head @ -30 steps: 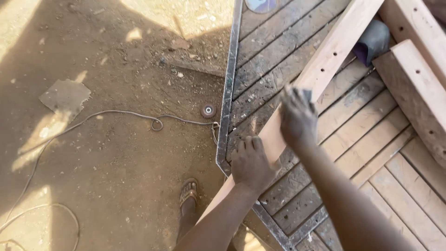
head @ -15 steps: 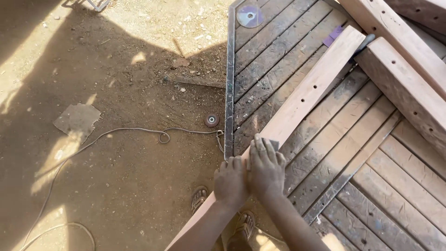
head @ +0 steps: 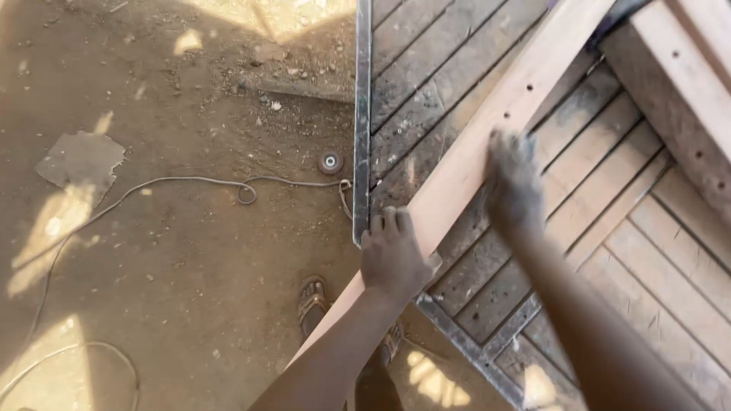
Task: Sanding a long wooden plank using a sanding block on a metal workbench
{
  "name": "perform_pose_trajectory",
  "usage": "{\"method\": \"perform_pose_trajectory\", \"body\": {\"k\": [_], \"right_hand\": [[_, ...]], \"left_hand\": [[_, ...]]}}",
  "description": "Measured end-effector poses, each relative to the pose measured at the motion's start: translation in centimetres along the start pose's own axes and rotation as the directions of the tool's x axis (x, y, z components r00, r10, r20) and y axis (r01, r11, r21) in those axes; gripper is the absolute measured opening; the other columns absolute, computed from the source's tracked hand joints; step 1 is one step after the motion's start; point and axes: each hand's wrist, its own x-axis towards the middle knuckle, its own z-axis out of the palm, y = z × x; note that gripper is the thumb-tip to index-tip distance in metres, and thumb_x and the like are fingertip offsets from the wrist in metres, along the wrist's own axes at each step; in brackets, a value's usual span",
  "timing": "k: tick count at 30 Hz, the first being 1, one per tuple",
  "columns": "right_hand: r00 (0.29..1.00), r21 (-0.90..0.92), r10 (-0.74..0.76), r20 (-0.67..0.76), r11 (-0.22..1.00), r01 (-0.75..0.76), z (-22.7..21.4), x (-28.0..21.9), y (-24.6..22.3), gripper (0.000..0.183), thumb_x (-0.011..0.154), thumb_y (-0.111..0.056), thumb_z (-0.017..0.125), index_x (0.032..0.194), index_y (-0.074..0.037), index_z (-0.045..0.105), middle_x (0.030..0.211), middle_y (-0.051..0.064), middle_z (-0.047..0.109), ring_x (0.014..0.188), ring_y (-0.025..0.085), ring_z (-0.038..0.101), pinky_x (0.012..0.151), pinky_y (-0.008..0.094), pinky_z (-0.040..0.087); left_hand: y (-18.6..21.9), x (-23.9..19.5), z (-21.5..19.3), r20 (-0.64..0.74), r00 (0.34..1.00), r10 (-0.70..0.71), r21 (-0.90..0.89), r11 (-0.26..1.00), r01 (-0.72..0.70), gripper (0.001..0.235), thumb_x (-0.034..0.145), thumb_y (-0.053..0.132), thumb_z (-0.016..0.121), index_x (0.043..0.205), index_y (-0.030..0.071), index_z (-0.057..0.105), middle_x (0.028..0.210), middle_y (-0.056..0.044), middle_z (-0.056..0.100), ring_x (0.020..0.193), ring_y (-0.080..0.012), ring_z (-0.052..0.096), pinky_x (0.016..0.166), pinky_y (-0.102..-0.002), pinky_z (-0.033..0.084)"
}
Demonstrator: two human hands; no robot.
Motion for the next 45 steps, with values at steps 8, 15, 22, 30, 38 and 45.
{"method": "perform_pose_trajectory", "body": {"k": [8, 15, 22, 30, 38, 45], "right_hand": [[0.969, -0.107, -0.245, -0.033, 0.965, 0.240, -1.8, -1.5, 1.1, 0.045, 0.086, -0.009, 0.060, 0.129, -0.015, 0.070, 0.137, 0.007, 0.069, 0.128, 0.027, 0.063, 0.112, 0.039, 0.048], [0.986, -0.359, 0.117, 0.115, 0.931, -0.068, -7.9, -1.7, -11.8, 0.053, 0.080, -0.006, 0.067, 0.132, -0.006, 0.066, 0.137, 0.017, 0.063, 0.118, 0.039, 0.061, 0.063, 0.051, 0.059], [0.996, -0.549, -0.007, 0.089, 0.834, 0.055, -4.5, 0.4, -5.4, 0.047, 0.085, -0.007, 0.066, 0.131, -0.015, 0.067, 0.119, 0.015, 0.055, 0.103, 0.033, 0.057, 0.054, 0.035, 0.055], [0.995, -0.379, -0.015, 0.101, 0.924, 0.052, -11.4, -3.0, -16.5, 0.046, 0.077, -0.012, 0.065, 0.123, -0.010, 0.071, 0.121, 0.008, 0.064, 0.092, 0.029, 0.060, 0.049, 0.038, 0.053], [0.987, -0.411, 0.035, 0.154, 0.911, 0.032, -2.0, 4.9, 1.8, 0.054, 0.082, -0.012, 0.070, 0.135, -0.024, 0.070, 0.119, 0.005, 0.057, 0.102, 0.033, 0.055, 0.059, 0.046, 0.056], [0.987, -0.096, -0.046, 0.153, 0.994, 0.061, -5.3, -2.0, -9.3, 0.040, 0.092, -0.017, 0.056, 0.129, -0.006, 0.067, 0.128, 0.019, 0.062, 0.117, 0.042, 0.062, 0.094, 0.048, 0.054]], "left_hand": [[0.3, -0.1, 0.8, -0.135, 0.990, 0.038, 0.062, 0.998, -0.030, 0.084, 0.061, 0.060, 0.076, 0.117, -0.001, 0.062, 0.099, -0.014, 0.063, 0.094, -0.0327, 0.066, 0.066, -0.047, 0.054], [-0.4, -0.2, 1.5, -0.252, 0.967, 0.048, 0.039, 0.998, -0.040, 0.085, 0.061, 0.064, 0.073, 0.112, -0.004, 0.064, 0.092, -0.016, 0.062, 0.086, -0.0330, 0.066, 0.062, -0.046, 0.051], [-0.1, -0.1, 1.3, -0.193, 0.980, 0.044, 0.051, 0.998, -0.035, 0.082, 0.065, 0.060, 0.074, 0.117, -0.003, 0.061, 0.097, -0.016, 0.061, 0.090, -0.0321, 0.065, 0.065, -0.045, 0.052], [-0.4, 0.5, 2.0, -0.427, 0.899, 0.095, 0.138, 0.990, -0.039, 0.024, 0.090, 0.023, 0.061, 0.101, 0.002, 0.065, 0.083, -0.011, 0.058, 0.073, -0.0284, 0.061, 0.054, -0.041, 0.045], [0.1, 0.5, 1.6, -0.142, 0.990, -0.007, -0.025, 1.000, 0.004, 0.085, 0.060, 0.057, 0.079, 0.118, -0.003, 0.061, 0.099, -0.017, 0.062, 0.092, -0.0350, 0.065, 0.066, -0.048, 0.050], [0.0, 0.4, 0.7, -0.094, 0.995, 0.034, 0.016, 0.999, -0.033, 0.086, 0.076, 0.070, 0.067, 0.121, -0.004, 0.062, 0.100, -0.015, 0.060, 0.091, -0.0301, 0.065, 0.068, -0.042, 0.052]]}}
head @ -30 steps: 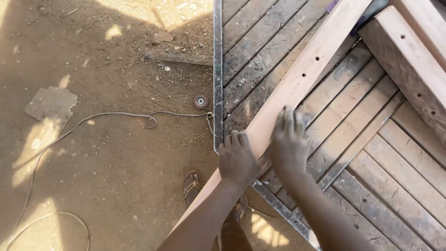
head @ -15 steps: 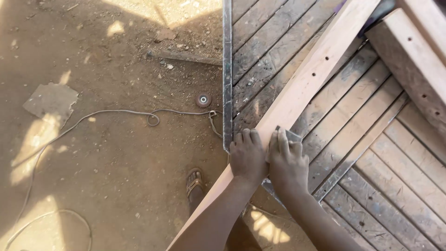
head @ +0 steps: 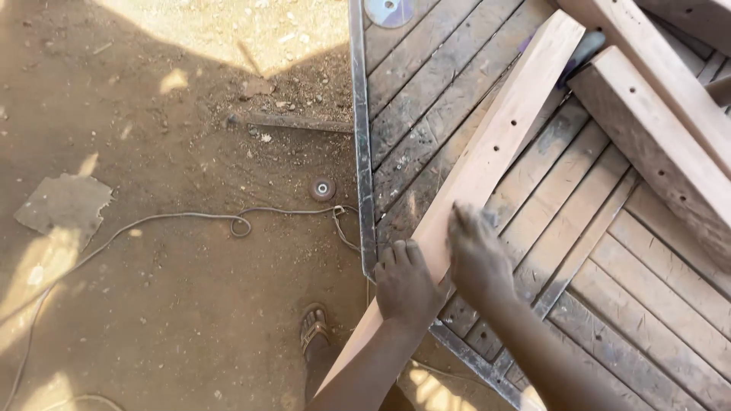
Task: Sanding a long wooden plank using a sanding block on a metal workbench
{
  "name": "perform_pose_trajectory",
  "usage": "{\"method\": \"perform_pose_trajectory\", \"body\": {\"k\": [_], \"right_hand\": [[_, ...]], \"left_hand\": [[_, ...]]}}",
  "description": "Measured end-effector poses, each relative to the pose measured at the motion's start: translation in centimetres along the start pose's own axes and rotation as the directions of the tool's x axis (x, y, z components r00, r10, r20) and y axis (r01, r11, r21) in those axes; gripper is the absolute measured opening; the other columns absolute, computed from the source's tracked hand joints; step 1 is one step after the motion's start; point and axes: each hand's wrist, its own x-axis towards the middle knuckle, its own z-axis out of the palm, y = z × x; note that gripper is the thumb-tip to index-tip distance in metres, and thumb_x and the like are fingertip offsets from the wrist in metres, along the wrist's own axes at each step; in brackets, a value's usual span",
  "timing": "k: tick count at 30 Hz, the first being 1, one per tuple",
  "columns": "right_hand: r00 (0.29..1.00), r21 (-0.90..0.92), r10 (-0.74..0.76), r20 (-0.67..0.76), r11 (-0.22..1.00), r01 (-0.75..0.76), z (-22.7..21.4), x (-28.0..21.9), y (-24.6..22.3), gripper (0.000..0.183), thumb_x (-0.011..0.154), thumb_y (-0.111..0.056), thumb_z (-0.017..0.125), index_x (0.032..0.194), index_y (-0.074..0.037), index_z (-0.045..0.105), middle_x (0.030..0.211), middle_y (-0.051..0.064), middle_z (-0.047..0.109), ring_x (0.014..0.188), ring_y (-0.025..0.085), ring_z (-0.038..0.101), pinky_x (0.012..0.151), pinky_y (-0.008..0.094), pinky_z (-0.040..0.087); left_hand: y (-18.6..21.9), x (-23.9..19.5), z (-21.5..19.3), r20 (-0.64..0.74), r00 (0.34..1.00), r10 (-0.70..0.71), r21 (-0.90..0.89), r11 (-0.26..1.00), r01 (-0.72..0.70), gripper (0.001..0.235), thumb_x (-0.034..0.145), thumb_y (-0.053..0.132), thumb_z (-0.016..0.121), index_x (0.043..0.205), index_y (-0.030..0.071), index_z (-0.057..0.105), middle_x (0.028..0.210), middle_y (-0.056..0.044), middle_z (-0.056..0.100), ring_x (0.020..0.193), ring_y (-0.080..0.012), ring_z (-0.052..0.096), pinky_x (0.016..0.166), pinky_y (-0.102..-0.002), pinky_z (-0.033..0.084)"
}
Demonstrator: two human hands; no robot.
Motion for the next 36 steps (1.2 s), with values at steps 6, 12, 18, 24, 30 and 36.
{"method": "perform_pose_trajectory", "body": {"k": [6, 12, 18, 24, 30, 36], "right_hand": [[0.957, -0.029, -0.030, 0.288, 0.999, 0.040, 1.2, 7.1, 11.5, 0.055, 0.097, 0.020, 0.037, 0.147, 0.002, 0.050, 0.155, 0.012, 0.051, 0.142, 0.030, 0.050, 0.112, 0.032, 0.054], [0.994, 0.139, 0.110, -0.025, 0.985, -0.106, 8.7, 12.3, 21.2, 0.053, 0.081, -0.002, 0.050, 0.132, 0.009, 0.058, 0.117, 0.030, 0.060, 0.102, 0.047, 0.054, 0.085, 0.052, 0.049], [0.969, 0.385, -0.194, 0.150, 0.915, 0.124, -0.1, 5.0, 10.5, 0.051, 0.099, -0.011, 0.052, 0.148, -0.001, 0.047, 0.157, 0.014, 0.045, 0.147, 0.033, 0.039, 0.121, 0.045, 0.034], [0.978, 0.232, -0.170, 0.123, 0.963, 0.138, 7.1, 16.0, 26.3, 0.051, 0.098, 0.015, 0.046, 0.146, 0.002, 0.055, 0.151, 0.016, 0.055, 0.138, 0.029, 0.053, 0.121, 0.038, 0.039], [0.966, 0.336, 0.148, 0.212, 0.917, -0.214, 1.1, 16.5, 16.3, 0.046, 0.106, 0.000, 0.037, 0.152, 0.006, 0.040, 0.148, 0.026, 0.050, 0.136, 0.045, 0.046, 0.112, 0.058, 0.042], [0.934, 0.389, -0.300, 0.194, 0.897, 0.207, 0.8, 16.0, 18.8, 0.033, 0.099, 0.006, 0.050, 0.129, -0.003, 0.062, 0.132, 0.010, 0.068, 0.126, 0.028, 0.062, 0.056, 0.014, 0.068]], "left_hand": [[-0.4, -0.1, 0.7, 0.200, 0.979, -0.028, 0.066, 0.998, 0.015, 0.094, 0.071, 0.069, 0.084, 0.129, 0.002, 0.053, 0.119, -0.014, 0.061, 0.103, -0.0294, 0.058, 0.085, -0.045, 0.052], [0.2, 0.4, 1.2, 0.092, 0.995, -0.025, 0.103, 0.995, 0.016, 0.080, 0.063, 0.060, 0.078, 0.116, 0.005, 0.054, 0.106, -0.012, 0.057, 0.090, -0.0334, 0.056, 0.073, -0.050, 0.045], [6.2, 10.1, 3.1, 0.069, 0.995, -0.068, -0.044, 0.997, 0.071, 0.075, 0.084, 0.064, 0.066, 0.124, 0.002, 0.056, 0.116, -0.016, 0.063, 0.110, -0.0370, 0.057, 0.109, -0.055, 0.036], [7.3, 12.4, 4.6, 0.207, 0.974, -0.098, 0.035, 0.995, 0.093, 0.093, 0.077, 0.073, 0.079, 0.130, 0.000, 0.052, 0.128, -0.021, 0.061, 0.119, -0.0370, 0.058, 0.111, -0.053, 0.040], [7.8, 12.7, 3.7, 0.222, 0.967, -0.123, 0.067, 0.992, 0.111, 0.093, 0.082, 0.078, 0.073, 0.128, -0.001, 0.054, 0.123, -0.020, 0.062, 0.108, -0.0340, 0.060, 0.095, -0.048, 0.048], [7.8, 12.5, 4.4, 0.226, 0.965, -0.130, 0.049, 0.991, 0.122, 0.094, 0.078, 0.077, 0.079, 0.125, 0.000, 0.055, 0.122, -0.018, 0.062, 0.108, -0.0313, 0.060, 0.094, -0.047, 0.048]]}}
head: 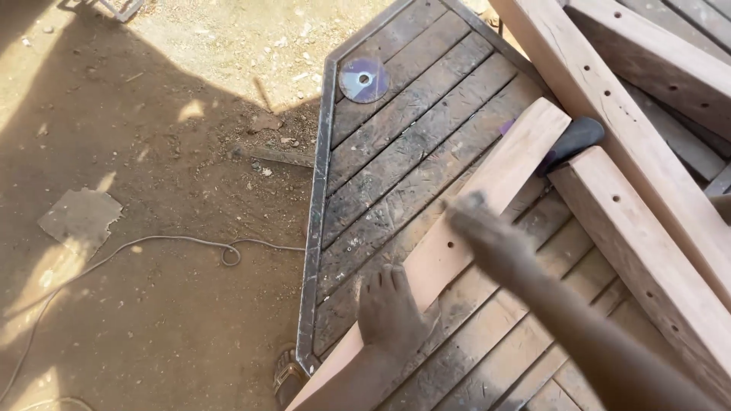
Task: Sanding a long wooden plank using a sanding block on a metal workbench
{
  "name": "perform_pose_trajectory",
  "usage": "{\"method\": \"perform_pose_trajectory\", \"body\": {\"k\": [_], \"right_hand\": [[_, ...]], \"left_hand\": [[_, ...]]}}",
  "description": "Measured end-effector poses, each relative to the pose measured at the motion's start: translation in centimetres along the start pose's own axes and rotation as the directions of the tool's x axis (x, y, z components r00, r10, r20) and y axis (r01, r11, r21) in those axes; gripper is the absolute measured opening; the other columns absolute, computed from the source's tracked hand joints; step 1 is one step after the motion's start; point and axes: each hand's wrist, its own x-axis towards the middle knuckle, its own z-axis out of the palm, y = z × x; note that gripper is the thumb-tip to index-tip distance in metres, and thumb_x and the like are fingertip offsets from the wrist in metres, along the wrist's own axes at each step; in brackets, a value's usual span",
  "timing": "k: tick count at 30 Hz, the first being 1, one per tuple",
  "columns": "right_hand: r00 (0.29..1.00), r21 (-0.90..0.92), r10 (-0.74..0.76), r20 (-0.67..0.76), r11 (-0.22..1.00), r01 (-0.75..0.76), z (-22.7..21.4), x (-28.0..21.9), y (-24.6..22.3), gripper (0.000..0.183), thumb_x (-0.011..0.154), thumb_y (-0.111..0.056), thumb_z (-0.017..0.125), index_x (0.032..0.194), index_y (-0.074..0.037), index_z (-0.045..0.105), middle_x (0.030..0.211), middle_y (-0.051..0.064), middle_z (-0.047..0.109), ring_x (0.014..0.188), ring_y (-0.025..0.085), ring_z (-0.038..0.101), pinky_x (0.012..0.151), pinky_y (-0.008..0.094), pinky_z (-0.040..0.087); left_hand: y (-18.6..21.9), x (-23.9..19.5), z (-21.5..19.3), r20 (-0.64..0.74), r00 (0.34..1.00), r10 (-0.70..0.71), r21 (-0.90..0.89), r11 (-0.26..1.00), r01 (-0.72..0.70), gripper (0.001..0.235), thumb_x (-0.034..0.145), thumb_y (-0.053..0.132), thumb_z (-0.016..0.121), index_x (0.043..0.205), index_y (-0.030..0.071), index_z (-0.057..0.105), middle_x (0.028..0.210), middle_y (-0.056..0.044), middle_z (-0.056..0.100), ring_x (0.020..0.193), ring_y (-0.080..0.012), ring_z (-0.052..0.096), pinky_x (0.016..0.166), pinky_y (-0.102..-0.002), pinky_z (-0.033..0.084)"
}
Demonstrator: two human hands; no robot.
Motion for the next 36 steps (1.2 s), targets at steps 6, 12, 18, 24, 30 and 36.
{"method": "perform_pose_trajectory", "body": {"k": [6, 12, 18, 24, 30, 36], "right_hand": [[0.971, 0.026, 0.121, -0.207, 0.993, -0.119, 4.2, 5.2, 11.7, 0.045, 0.104, -0.011, 0.052, 0.148, 0.000, 0.052, 0.156, 0.019, 0.048, 0.147, 0.040, 0.038, 0.122, 0.048, 0.028], [0.899, -0.200, 0.221, -0.378, 0.929, -0.313, 9.4, 5.8, 12.6, 0.052, 0.100, -0.023, 0.066, 0.148, -0.003, 0.059, 0.156, 0.016, 0.051, 0.142, 0.038, 0.046, 0.112, 0.058, 0.039], [0.878, 0.014, 0.461, -0.130, 0.886, -0.463, 5.1, 0.9, -6.2, 0.054, 0.106, -0.026, 0.042, 0.154, -0.001, 0.036, 0.164, 0.017, 0.032, 0.153, 0.033, 0.024, 0.128, 0.049, 0.015], [0.940, 0.058, 0.328, -0.098, 0.944, -0.323, 6.1, -6.5, -17.1, 0.052, 0.104, -0.027, 0.047, 0.153, -0.010, 0.040, 0.163, 0.011, 0.035, 0.153, 0.028, 0.028, 0.128, 0.047, 0.019], [0.944, -0.455, -0.044, -0.327, 0.883, -0.116, 4.8, -5.5, 2.4, 0.033, 0.108, 0.001, 0.041, 0.135, 0.011, 0.056, 0.118, 0.023, 0.066, 0.111, 0.034, 0.066, 0.116, 0.043, 0.053], [0.802, 0.017, 0.406, -0.437, 0.896, -0.444, 8.4, -5.3, -2.4, 0.045, 0.109, -0.010, 0.043, 0.152, 0.006, 0.043, 0.151, 0.037, 0.043, 0.141, 0.062, 0.029, 0.116, 0.069, 0.027]], "left_hand": [[-0.2, 0.8, 0.2, 0.007, 1.000, 0.025, 0.034, 0.999, -0.025, 0.096, 0.075, 0.074, 0.083, 0.128, 0.000, 0.053, 0.124, -0.020, 0.062, 0.110, -0.0329, 0.060, 0.097, -0.049, 0.049], [-0.1, 0.3, -0.3, -0.326, 0.941, 0.095, 0.008, 0.995, -0.097, 0.078, 0.063, 0.049, 0.076, 0.119, -0.002, 0.060, 0.093, -0.016, 0.063, 0.080, -0.0327, 0.065, 0.070, -0.045, 0.052], [-4.1, -5.8, -1.1, 0.120, 0.992, 0.035, -0.051, 0.998, -0.029, 0.085, 0.083, 0.065, 0.083, 0.134, 0.005, 0.052, 0.123, -0.012, 0.063, 0.105, -0.0300, 0.062, 0.091, -0.047, 0.050], [-7.9, -11.3, -0.8, -0.060, 0.998, 0.037, 0.089, 0.995, -0.032, 0.093, 0.059, 0.072, 0.092, 0.117, 0.009, 0.056, 0.114, -0.012, 0.061, 0.099, -0.0344, 0.058, 0.081, -0.050, 0.046], [-4.5, -6.4, 1.1, -0.022, 0.987, 0.157, 0.102, 0.983, -0.154, 0.050, 0.094, 0.023, 0.061, 0.141, 0.010, 0.051, 0.133, -0.017, 0.062, 0.124, -0.0382, 0.057, 0.093, -0.053, 0.052], [-4.2, -7.1, -1.1, 0.076, 0.990, 0.122, 0.102, 0.986, -0.129, 0.094, 0.079, 0.076, 0.076, 0.139, 0.009, 0.050, 0.136, -0.018, 0.059, 0.132, -0.0433, 0.050, 0.099, -0.060, 0.045]]}}
